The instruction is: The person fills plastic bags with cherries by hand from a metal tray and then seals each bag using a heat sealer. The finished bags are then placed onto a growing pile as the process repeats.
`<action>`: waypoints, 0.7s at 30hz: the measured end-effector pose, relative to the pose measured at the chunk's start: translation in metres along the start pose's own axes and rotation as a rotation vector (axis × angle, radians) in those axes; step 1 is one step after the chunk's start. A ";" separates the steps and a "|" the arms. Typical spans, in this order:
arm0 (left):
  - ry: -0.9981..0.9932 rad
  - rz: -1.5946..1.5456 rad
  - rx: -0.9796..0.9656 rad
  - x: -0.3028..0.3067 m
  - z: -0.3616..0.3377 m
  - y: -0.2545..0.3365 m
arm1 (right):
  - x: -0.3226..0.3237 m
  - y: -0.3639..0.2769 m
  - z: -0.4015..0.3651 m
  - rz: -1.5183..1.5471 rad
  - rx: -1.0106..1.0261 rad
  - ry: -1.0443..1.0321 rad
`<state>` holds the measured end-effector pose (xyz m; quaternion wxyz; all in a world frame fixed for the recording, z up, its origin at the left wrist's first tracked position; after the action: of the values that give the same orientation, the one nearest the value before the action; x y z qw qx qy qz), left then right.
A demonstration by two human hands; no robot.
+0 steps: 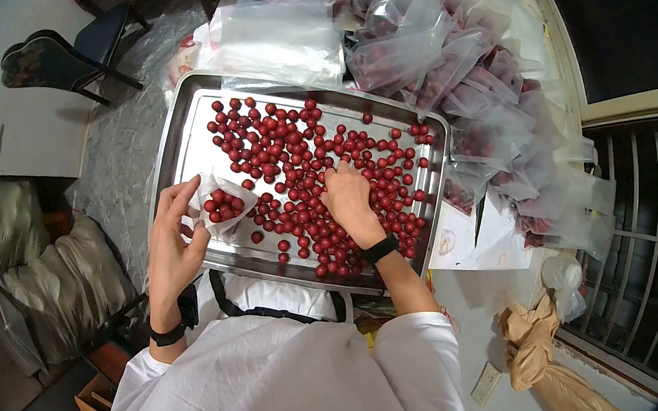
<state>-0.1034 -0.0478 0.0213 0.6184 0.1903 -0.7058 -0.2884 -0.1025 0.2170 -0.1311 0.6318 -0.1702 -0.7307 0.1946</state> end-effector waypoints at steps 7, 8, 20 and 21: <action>-0.004 0.008 -0.002 0.000 0.001 0.003 | -0.005 -0.002 0.002 -0.130 0.015 0.041; -0.003 0.007 -0.002 0.000 0.001 0.004 | -0.003 -0.001 0.001 -0.131 0.015 0.042; 0.009 0.023 -0.045 0.001 0.001 0.008 | -0.004 0.013 -0.004 0.030 0.020 0.033; -0.004 0.010 -0.027 0.000 0.000 0.006 | -0.003 0.015 -0.003 0.067 0.012 0.047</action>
<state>-0.1031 -0.0428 0.0252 0.6208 0.1780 -0.7040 -0.2955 -0.0987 0.2284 -0.1403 0.6431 -0.1954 -0.7083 0.2159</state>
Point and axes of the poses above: each hand's wrist, its own z-axis towards the middle knuckle, its own x-axis out of the back of the hand, y = z × x, the point moved 8 cm from there along z, towards the middle knuckle, and after that the axes turned 12 degrees about z, right-handed, at the moved point
